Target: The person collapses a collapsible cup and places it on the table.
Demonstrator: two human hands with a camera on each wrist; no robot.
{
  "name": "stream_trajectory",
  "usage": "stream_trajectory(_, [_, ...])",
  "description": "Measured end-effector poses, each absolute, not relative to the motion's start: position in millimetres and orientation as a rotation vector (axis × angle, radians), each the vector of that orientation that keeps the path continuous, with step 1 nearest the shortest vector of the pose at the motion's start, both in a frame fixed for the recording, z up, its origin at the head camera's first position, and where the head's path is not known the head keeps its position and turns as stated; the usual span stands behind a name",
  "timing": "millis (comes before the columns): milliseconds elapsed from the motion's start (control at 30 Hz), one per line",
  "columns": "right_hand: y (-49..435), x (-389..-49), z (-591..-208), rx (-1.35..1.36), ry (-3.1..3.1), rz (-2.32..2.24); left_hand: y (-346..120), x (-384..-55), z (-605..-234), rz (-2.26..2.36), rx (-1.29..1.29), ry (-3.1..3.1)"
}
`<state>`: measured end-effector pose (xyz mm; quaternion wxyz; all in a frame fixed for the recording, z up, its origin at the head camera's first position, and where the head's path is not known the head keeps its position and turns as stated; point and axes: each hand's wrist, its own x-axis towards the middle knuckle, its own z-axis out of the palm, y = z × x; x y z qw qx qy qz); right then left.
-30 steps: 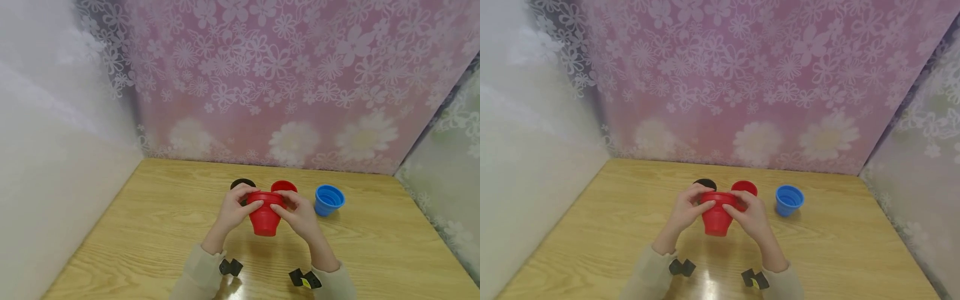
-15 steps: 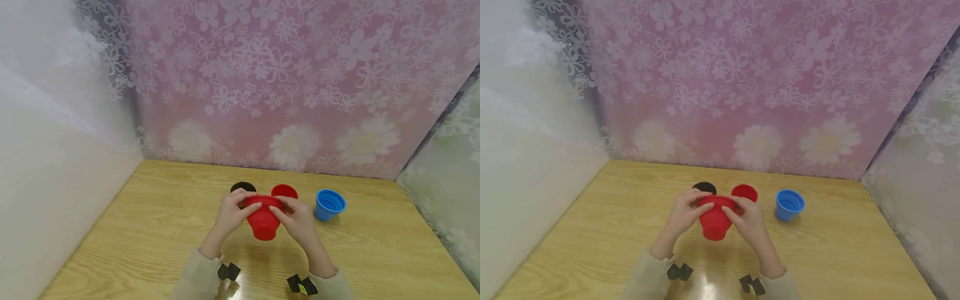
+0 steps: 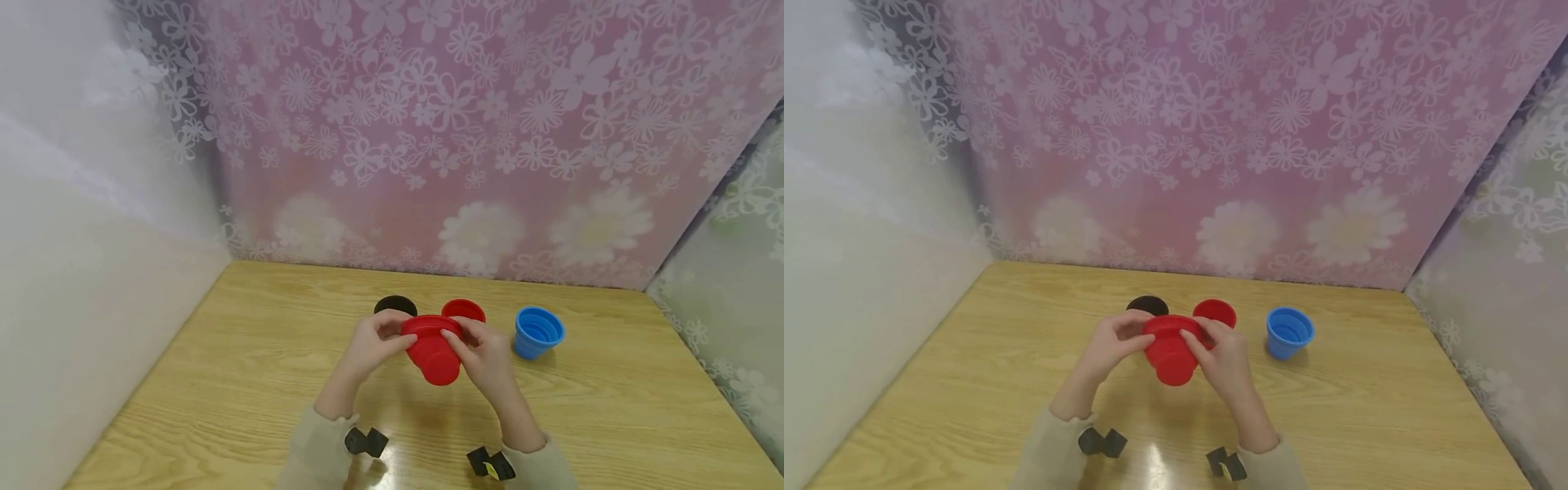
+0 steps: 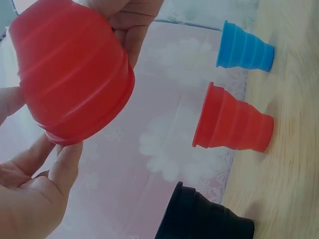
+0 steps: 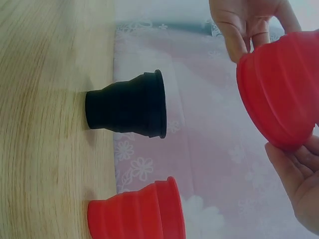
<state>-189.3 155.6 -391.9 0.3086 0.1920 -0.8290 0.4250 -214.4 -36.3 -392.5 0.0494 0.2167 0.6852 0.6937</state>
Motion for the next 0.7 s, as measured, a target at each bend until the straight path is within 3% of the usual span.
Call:
stream_trajectory(367, [153.9, -189.5, -392.3, 0.399, -2.166, 1.165, -43.2, -215.9, -389.2, 2.129, 0.869, 1.871])
stream_trajectory(700, [153.5, -188.8, -391.4, 0.35, -2.17, 1.219, -38.6, -212.2, -388.5, 2.215, 0.701, 1.911])
